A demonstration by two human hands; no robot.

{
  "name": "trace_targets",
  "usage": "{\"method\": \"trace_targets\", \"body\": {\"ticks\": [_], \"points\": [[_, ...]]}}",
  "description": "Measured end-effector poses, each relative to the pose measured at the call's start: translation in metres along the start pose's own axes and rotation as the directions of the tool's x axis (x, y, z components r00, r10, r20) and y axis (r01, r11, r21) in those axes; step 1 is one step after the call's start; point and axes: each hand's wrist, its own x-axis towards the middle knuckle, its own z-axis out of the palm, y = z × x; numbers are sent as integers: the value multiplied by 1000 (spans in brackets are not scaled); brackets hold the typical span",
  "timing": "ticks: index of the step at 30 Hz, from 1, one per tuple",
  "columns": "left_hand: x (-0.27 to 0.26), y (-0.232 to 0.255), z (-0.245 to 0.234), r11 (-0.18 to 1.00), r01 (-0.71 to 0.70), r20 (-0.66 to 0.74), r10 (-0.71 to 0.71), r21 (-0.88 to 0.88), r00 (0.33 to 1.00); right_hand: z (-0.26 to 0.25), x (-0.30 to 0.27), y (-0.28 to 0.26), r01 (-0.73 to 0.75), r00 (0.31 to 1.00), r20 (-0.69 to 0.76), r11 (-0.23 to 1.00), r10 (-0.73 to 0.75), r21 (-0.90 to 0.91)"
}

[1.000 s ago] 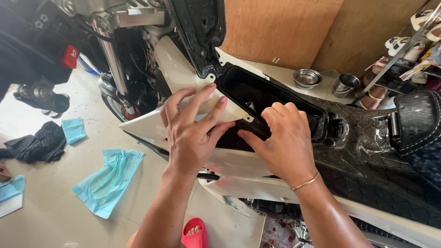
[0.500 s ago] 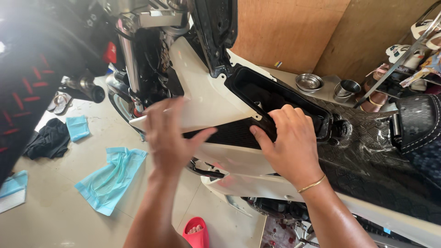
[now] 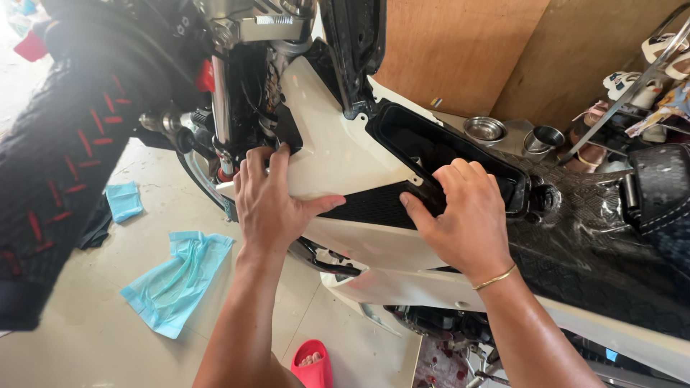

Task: The person uses a screwdriver to remove screws from the motorcycle's side panel, then detaches and reattaches the panel, aligning it with the frame and securing it with screws.

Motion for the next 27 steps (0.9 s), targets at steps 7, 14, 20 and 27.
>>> {"method": "trace_targets", "body": {"ticks": [7, 14, 20, 27], "points": [[-5, -2, 5, 999, -36, -54, 35, -19, 998, 3, -1, -2, -5, 999, -45, 998, 8, 57], [-4, -3, 4, 999, -50, -92, 51, 14, 994, -1, 0, -5, -21, 999, -39, 997, 24, 69], [-1, -2, 3, 998, -66, -107, 64, -20, 992, -3, 0, -6, -33, 999, -16, 997, 34, 67], [-3, -3, 3, 997, -71, -182, 65, -30, 981, 2, -1, -10, -25, 998, -61, 999, 27, 43]]}}
